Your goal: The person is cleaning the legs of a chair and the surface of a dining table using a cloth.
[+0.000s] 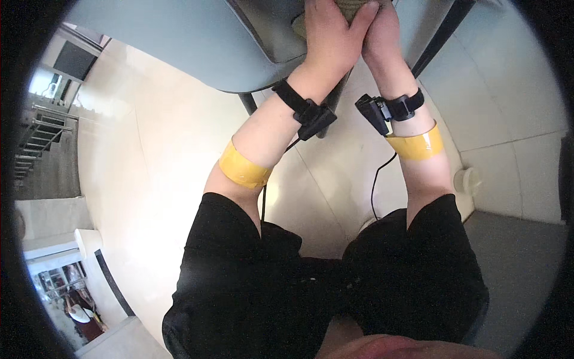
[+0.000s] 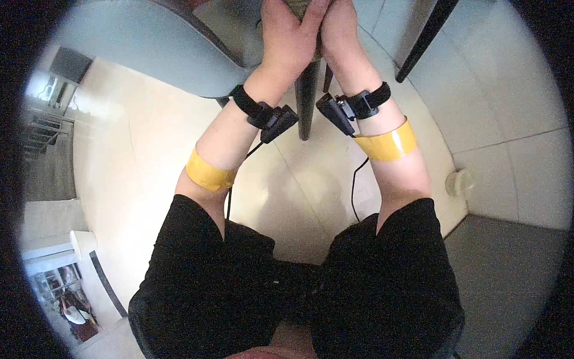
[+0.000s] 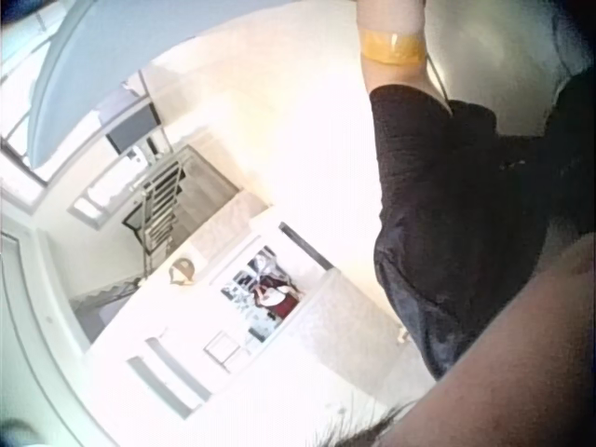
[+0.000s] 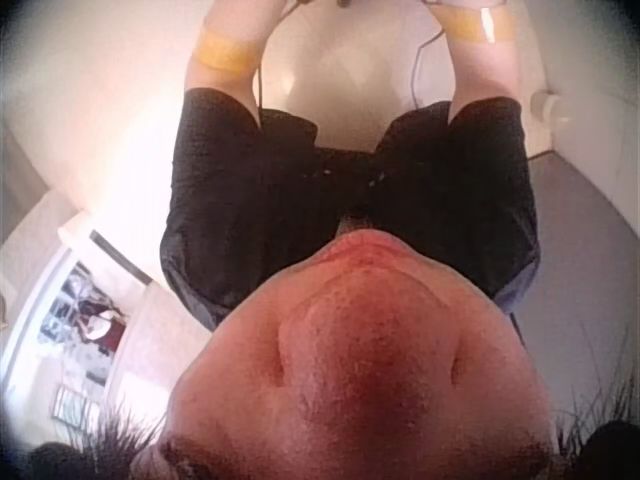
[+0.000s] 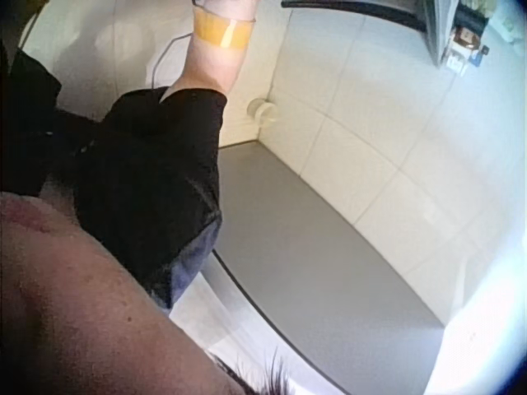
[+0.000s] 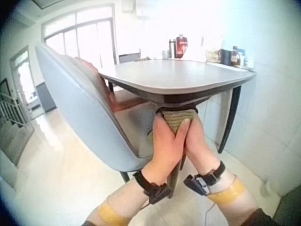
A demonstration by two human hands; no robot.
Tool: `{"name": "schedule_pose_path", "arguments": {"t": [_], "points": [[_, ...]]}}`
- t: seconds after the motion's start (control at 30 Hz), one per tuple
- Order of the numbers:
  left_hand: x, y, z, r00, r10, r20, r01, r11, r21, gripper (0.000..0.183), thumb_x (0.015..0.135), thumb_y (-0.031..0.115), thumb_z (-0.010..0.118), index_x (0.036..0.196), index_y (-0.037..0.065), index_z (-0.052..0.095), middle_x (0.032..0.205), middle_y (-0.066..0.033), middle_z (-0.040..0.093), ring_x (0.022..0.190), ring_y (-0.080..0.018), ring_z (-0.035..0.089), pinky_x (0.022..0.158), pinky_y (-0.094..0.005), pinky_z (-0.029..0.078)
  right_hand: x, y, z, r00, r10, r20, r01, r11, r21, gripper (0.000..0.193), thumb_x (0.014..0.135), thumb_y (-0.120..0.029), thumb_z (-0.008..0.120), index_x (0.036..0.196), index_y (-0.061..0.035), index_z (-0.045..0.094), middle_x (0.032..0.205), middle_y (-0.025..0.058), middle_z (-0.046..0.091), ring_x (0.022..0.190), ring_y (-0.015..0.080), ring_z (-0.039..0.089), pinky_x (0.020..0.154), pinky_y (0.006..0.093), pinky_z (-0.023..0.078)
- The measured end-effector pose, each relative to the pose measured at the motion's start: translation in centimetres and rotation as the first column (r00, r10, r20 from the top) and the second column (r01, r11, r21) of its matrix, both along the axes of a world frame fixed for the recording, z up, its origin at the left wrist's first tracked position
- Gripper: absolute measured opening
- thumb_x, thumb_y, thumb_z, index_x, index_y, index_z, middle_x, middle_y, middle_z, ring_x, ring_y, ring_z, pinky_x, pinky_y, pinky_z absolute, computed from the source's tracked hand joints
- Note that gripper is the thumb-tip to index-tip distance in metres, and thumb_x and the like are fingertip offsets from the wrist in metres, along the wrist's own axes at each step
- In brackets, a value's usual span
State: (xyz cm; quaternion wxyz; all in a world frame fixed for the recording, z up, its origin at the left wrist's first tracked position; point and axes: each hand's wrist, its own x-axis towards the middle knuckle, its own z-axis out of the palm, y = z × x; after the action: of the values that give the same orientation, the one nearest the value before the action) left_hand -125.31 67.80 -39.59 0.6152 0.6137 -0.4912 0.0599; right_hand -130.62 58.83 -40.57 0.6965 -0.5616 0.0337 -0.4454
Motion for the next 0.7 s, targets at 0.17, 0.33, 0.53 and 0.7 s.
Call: {"name": "schedule_pose_path", "arguments": {"t": [0.17,0.33,0.53,0.7], "points": [[1.5,-1.5,-4.2,0.978,0.139,0.155,-0.096,0.962,-0.254,0.056,0.097,0.031,0.061,0.133,-0.006,0.041,0.119,-0.0269,0.056,0.112,-0.0448,0.054,0.101,-0.0492,0.04,0.6,1.4,-1.8,0.775,-0.621,-0.115,0.512,0.725,-0.461,0.034,0.104,-0.021,0.035,0.117,0.0025,0.056,0.115,0.0213,0.067,0.105,0.0325,0.063,0.092,0.0422,0.048],[2.4,-1.1,-12.7,0.996,-0.086,0.022,0.089,0.981,-0.175,0.06,0.102,0.045,0.047,0.133,-0.006,0.042,0.125,-0.0276,0.055,0.116,-0.0419,0.055,0.102,-0.0455,0.041,0.7,1.2,-11.9,0.611,-0.789,-0.06,0.562,0.486,-0.669,0.034,0.101,-0.023,0.04,0.112,0.0036,0.057,0.105,0.0279,0.064,0.098,0.0463,0.061,0.087,0.0526,0.046],[2.3,-1.2,-8.6,0.992,-0.107,0.074,0.116,0.984,-0.137,0.056,0.105,0.044,0.041,0.131,-0.005,0.043,0.12,-0.0268,0.059,0.11,-0.0382,0.059,0.098,-0.0456,0.044,1.3,0.8,-10.5,0.553,-0.829,-0.09,0.609,0.475,-0.636,0.04,0.105,-0.024,0.033,0.106,0.0059,0.06,0.105,0.0278,0.065,0.097,0.0433,0.061,0.088,0.0512,0.045],[2.1,-1.6,-2.3,0.992,-0.109,-0.066,0.093,0.973,-0.211,0.041,0.106,0.022,0.043,0.138,-0.004,0.04,0.127,-0.0253,0.058,0.113,-0.0332,0.058,0.101,-0.0408,0.044,1.2,2.3,-0.7,0.84,-0.536,0.082,0.537,0.802,-0.261,0.05,0.108,-0.037,0.039,0.105,0.0085,0.059,0.102,0.0254,0.066,0.094,0.0356,0.061,0.087,0.0445,0.046]]}}
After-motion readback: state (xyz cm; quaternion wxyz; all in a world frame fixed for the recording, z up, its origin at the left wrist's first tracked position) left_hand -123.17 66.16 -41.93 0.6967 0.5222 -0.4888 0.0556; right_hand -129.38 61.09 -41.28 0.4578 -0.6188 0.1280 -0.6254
